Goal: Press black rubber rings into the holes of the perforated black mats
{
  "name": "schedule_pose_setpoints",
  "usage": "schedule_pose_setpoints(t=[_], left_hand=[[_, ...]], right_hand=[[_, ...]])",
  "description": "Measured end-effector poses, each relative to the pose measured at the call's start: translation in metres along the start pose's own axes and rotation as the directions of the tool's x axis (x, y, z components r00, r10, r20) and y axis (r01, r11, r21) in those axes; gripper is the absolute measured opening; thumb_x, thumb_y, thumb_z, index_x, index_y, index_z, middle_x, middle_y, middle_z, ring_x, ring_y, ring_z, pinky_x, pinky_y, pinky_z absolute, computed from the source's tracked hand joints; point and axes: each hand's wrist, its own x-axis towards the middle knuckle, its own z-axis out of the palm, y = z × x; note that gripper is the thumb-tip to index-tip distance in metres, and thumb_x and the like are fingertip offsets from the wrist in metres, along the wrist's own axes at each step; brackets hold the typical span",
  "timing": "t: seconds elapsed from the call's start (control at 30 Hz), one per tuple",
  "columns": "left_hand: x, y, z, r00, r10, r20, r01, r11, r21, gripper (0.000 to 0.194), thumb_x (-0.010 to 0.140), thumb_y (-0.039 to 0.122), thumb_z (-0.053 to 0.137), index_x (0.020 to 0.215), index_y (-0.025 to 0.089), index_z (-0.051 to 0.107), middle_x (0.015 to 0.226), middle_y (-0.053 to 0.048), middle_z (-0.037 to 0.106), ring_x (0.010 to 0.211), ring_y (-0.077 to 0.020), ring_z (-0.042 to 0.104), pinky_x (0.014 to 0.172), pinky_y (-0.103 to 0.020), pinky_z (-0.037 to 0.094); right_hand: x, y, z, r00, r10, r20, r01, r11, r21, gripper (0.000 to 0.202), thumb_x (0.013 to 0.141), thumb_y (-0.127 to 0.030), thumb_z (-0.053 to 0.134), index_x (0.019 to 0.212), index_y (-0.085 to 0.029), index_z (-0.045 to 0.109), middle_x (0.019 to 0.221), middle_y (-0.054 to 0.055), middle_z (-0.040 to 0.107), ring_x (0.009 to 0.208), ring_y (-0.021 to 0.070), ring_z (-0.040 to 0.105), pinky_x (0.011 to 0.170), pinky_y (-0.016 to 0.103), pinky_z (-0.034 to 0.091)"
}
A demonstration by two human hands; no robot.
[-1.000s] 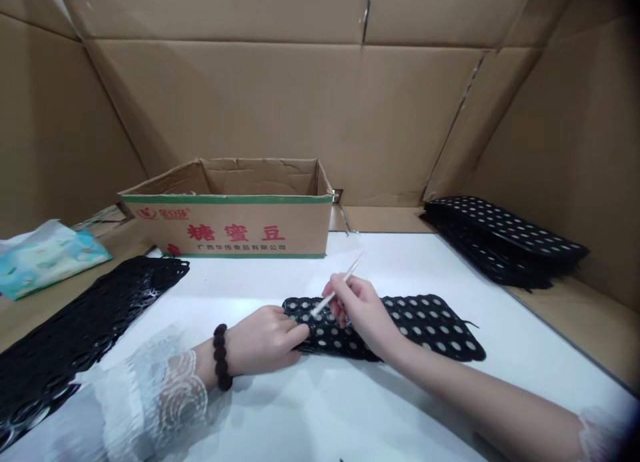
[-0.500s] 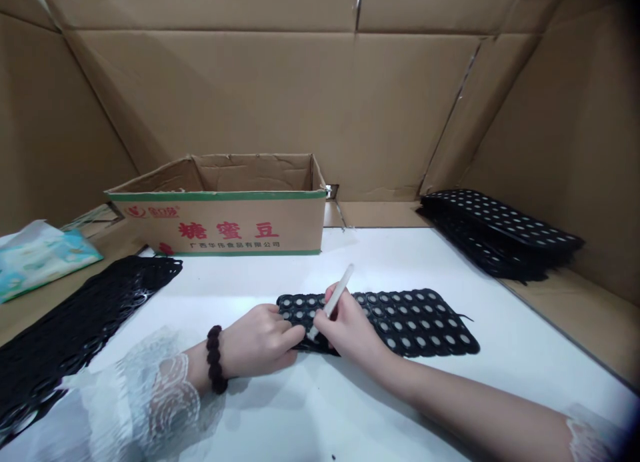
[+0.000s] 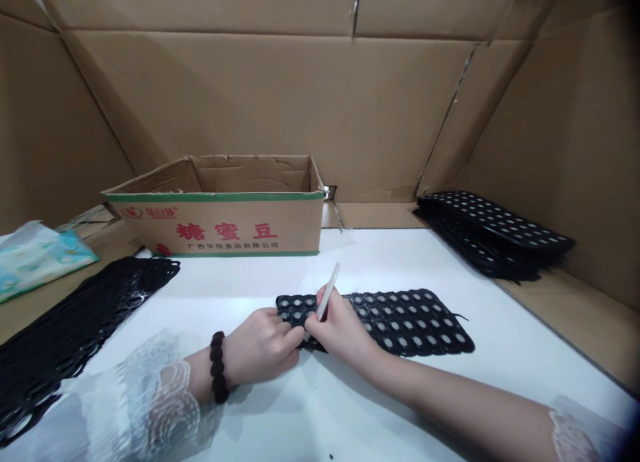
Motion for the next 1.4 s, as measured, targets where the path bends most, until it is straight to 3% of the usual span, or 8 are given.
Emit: schedule_pose_setpoints(t=[0.33, 0.53, 0.63, 0.73, 0.93, 1.03, 1.17, 1.4], left_hand=[[0.000, 0.003, 0.001, 0.981, -0.192, 0.013, 0.192, 0.981, -0.032, 0.009, 0.073, 0.015, 0.039, 0.066, 0.019, 0.042, 0.048, 0.002, 0.053, 0.041, -0.0136, 0.048, 0.043, -0.027, 0.030], [-0.003, -0.016, -0.011, 0.990, -0.021, 0.137, 0.030, 0.998, -0.059, 0.014, 0.082, 0.027, 0.041, 0.071, 0.018, 0.042, 0.059, 0.001, 0.056, 0.051, -0.0136, 0.052, 0.050, -0.027, 0.036], [-0.002, -0.020, -0.016, 0.990, -0.003, 0.143, 0.007, 1.000, -0.027, 0.020, 0.082, 0.036, 0.043, 0.074, 0.017, 0.044, 0.066, -0.001, 0.057, 0.057, -0.0147, 0.052, 0.056, -0.028, 0.038], [0.001, -0.014, -0.016, 0.992, -0.005, 0.125, 0.000, 0.999, 0.033, 0.011, 0.080, 0.025, 0.044, 0.073, 0.017, 0.046, 0.069, -0.002, 0.055, 0.061, -0.0155, 0.051, 0.057, -0.029, 0.037], [0.002, -0.013, -0.012, 0.990, 0.030, 0.136, -0.041, 0.996, 0.084, 0.009, 0.079, 0.023, 0.045, 0.076, 0.016, 0.048, 0.070, -0.003, 0.053, 0.060, -0.0163, 0.050, 0.055, -0.029, 0.036], [0.002, -0.018, -0.012, 0.987, 0.068, 0.147, -0.078, 0.995, 0.068, 0.012, 0.084, 0.023, 0.041, 0.077, 0.016, 0.047, 0.070, -0.002, 0.054, 0.058, -0.0148, 0.050, 0.056, -0.029, 0.037], [0.005, -0.013, -0.011, 0.990, -0.042, 0.135, 0.031, 0.996, 0.089, 0.009, 0.082, 0.013, 0.041, 0.075, 0.016, 0.046, 0.070, -0.002, 0.054, 0.060, -0.0155, 0.051, 0.058, -0.029, 0.037], [0.007, -0.008, -0.006, 0.985, -0.142, 0.096, 0.142, 0.990, 0.002, 0.005, 0.075, 0.018, 0.048, 0.071, 0.018, 0.044, 0.068, 0.000, 0.056, 0.058, -0.0150, 0.052, 0.054, -0.028, 0.037]], right_hand=[[-0.005, 0.000, -0.002, 0.993, -0.084, 0.084, 0.086, 0.996, -0.022, 0.015, 0.064, -0.013, 0.043, 0.075, -0.020, 0.035, 0.059, -0.005, 0.042, 0.052, 0.0103, 0.039, 0.050, 0.022, 0.030], [0.000, 0.003, -0.005, 0.989, 0.109, 0.097, -0.132, 0.949, 0.286, 0.014, 0.072, -0.024, 0.040, 0.079, -0.023, 0.028, 0.057, -0.009, 0.034, 0.036, 0.0074, 0.040, 0.033, 0.019, 0.032], [0.003, 0.004, -0.005, 0.985, 0.117, 0.124, -0.149, 0.945, 0.291, 0.015, 0.073, -0.026, 0.041, 0.080, -0.023, 0.028, 0.057, -0.009, 0.036, 0.031, 0.0066, 0.040, 0.026, 0.017, 0.028], [0.006, 0.003, -0.004, 0.983, 0.122, 0.138, -0.155, 0.951, 0.266, 0.015, 0.073, -0.026, 0.042, 0.079, -0.024, 0.029, 0.056, -0.009, 0.036, 0.030, 0.0066, 0.039, 0.025, 0.017, 0.028], [0.007, -0.002, -0.006, 0.980, 0.130, 0.153, -0.158, 0.969, 0.190, 0.014, 0.072, -0.026, 0.042, 0.078, -0.023, 0.030, 0.058, -0.008, 0.038, 0.034, 0.0074, 0.039, 0.027, 0.018, 0.028], [0.010, -0.002, -0.007, 0.993, 0.047, 0.107, -0.057, 0.994, 0.092, 0.012, 0.069, -0.022, 0.043, 0.076, -0.022, 0.033, 0.058, -0.007, 0.038, 0.041, 0.0084, 0.040, 0.036, 0.019, 0.031], [0.014, 0.000, -0.005, 0.995, -0.101, 0.011, 0.102, 0.995, -0.015, 0.010, 0.066, -0.018, 0.043, 0.073, -0.020, 0.036, 0.057, -0.006, 0.039, 0.051, 0.0104, 0.039, 0.049, 0.022, 0.032], [0.013, 0.003, 0.001, 0.998, -0.039, -0.039, 0.040, 0.998, 0.045, 0.011, 0.066, -0.018, 0.042, 0.074, -0.021, 0.035, 0.058, -0.005, 0.039, 0.052, 0.0114, 0.040, 0.051, 0.023, 0.031]])
